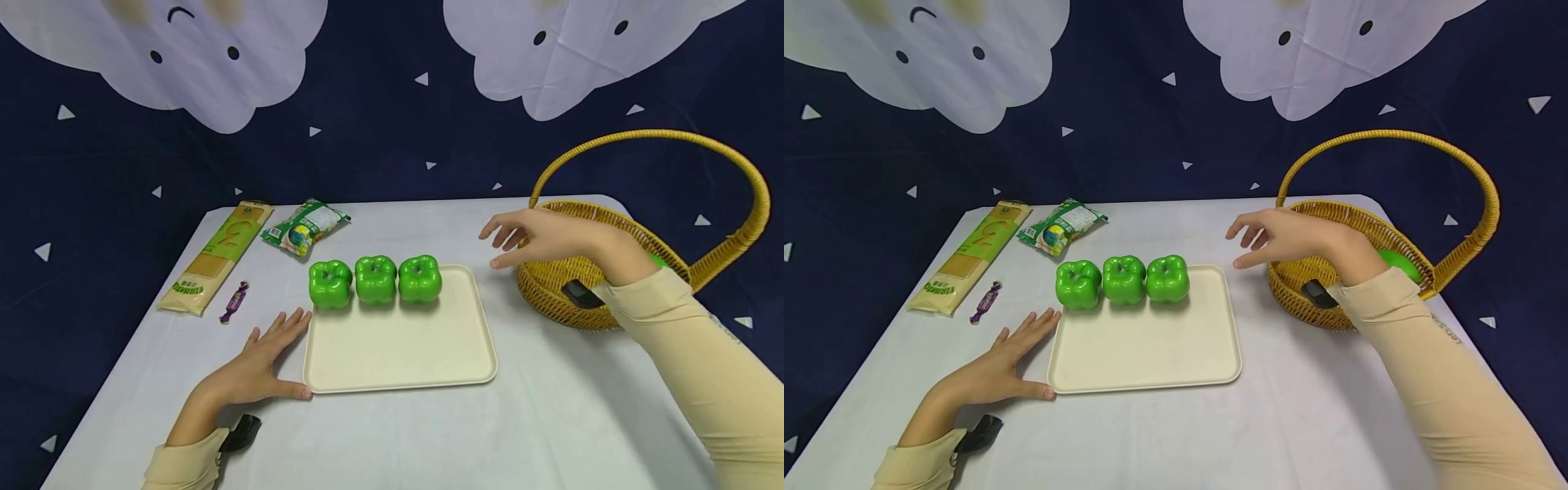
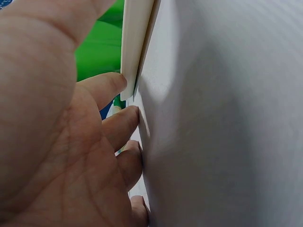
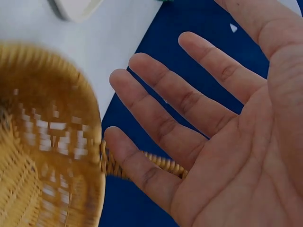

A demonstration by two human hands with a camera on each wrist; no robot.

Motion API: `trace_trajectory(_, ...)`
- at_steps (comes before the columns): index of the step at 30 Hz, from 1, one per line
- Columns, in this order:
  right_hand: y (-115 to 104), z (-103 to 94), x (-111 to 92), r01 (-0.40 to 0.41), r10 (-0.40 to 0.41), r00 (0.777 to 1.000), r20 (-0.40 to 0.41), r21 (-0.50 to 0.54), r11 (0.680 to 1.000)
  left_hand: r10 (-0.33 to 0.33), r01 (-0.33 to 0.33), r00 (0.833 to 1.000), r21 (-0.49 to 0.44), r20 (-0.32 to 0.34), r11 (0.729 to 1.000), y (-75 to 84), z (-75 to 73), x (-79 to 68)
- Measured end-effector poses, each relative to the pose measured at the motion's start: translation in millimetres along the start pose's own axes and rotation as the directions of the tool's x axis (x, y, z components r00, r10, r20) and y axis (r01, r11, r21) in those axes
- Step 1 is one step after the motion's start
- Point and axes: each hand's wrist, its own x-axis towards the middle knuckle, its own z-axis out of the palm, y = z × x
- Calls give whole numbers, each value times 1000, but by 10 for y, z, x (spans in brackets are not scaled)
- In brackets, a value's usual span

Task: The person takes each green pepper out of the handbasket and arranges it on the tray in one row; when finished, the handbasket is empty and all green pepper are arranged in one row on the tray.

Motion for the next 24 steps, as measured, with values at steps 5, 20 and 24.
trace_trajectory(5, 108, -95, -132, -41, 41, 999, -23, -12, 999, 3, -3, 1000, -3, -1, 1000, 0, -1, -3)
trace_trajectory(20, 488, -286, -403, -177, 176, 984, -25, -114, 978, 0, 0, 1000, 1, 3, 1000, 16, -9, -10)
trace_trajectory(24, 596, -309, -448, -231, 233, 973, -5, -136, 963, -1, 1, 1000, -1, 2, 1000, 19, -11, -11)
